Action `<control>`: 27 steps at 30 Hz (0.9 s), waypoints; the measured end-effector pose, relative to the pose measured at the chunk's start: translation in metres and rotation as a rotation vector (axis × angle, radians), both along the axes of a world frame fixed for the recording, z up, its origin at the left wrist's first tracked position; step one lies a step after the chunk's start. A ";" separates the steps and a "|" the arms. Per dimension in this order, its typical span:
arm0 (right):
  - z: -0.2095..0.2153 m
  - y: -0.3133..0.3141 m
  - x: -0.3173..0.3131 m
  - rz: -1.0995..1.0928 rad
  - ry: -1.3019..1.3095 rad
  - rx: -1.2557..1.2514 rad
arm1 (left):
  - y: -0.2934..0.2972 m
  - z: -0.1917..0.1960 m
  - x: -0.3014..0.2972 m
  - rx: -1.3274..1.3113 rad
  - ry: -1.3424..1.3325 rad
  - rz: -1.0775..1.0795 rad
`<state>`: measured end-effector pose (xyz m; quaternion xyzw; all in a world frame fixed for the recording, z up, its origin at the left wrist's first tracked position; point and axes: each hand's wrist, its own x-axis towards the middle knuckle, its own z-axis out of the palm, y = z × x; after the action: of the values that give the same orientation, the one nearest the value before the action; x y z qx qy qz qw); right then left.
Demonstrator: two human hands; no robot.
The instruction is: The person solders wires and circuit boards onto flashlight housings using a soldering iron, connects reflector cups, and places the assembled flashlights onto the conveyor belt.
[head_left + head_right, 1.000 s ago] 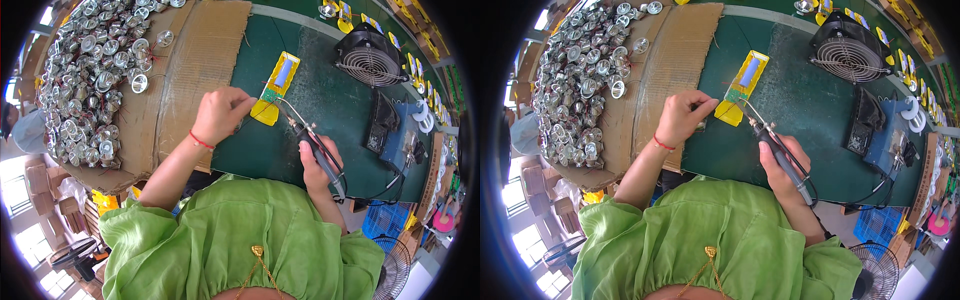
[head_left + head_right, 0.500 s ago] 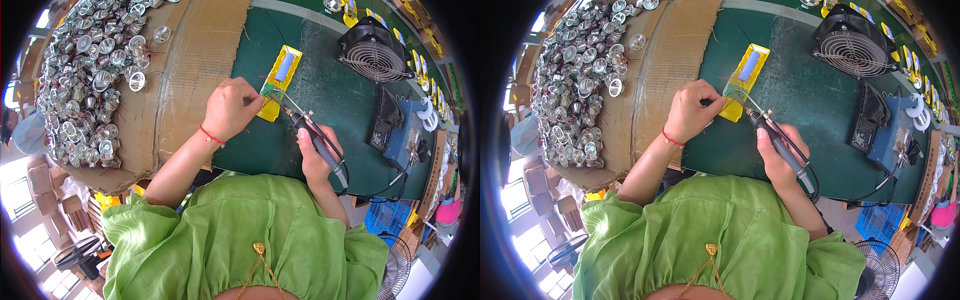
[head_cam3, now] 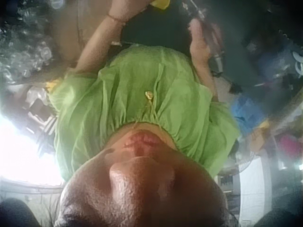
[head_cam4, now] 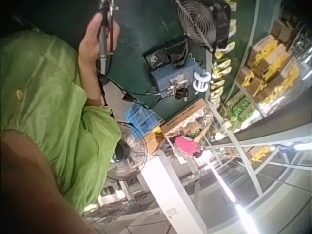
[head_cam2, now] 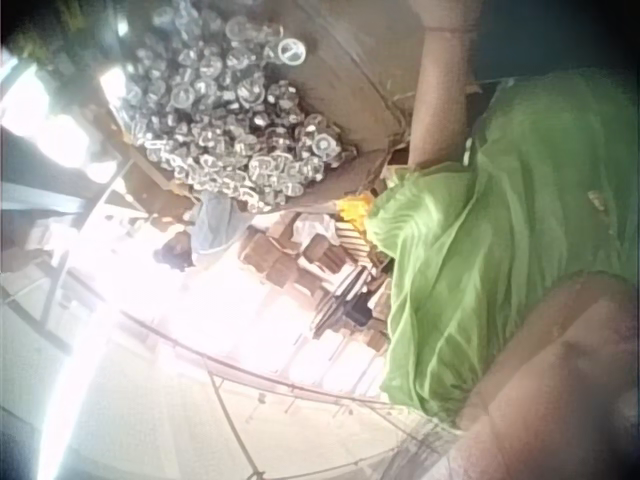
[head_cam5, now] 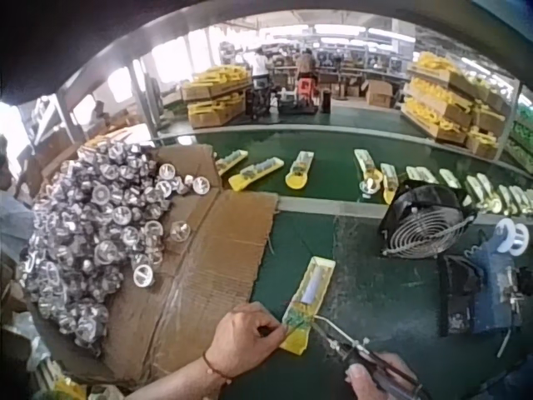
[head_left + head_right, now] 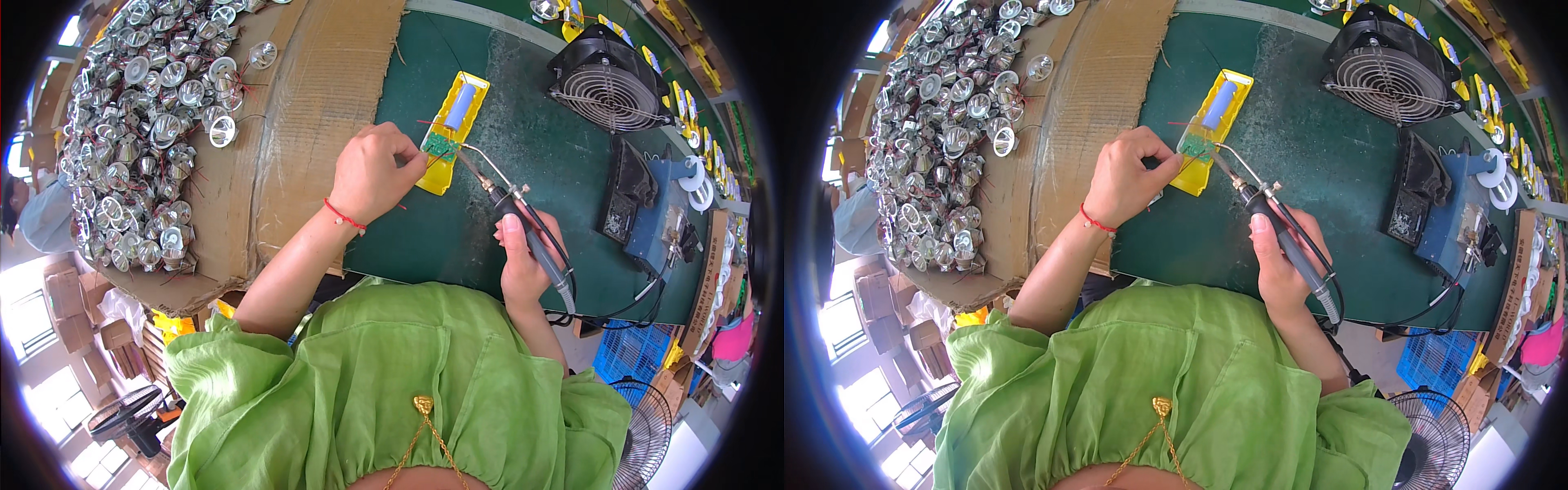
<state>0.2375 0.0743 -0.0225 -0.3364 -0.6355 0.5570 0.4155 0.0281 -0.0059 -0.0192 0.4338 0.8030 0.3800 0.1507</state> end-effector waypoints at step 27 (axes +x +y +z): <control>-0.004 0.003 0.002 0.065 -0.083 0.128 | 0.002 0.000 -0.007 -0.021 0.037 -0.190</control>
<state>0.2397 0.0772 -0.0269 -0.3113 -0.6971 0.5140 0.3911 0.0213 -0.0043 -0.0195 0.5135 0.7646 0.3475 0.1758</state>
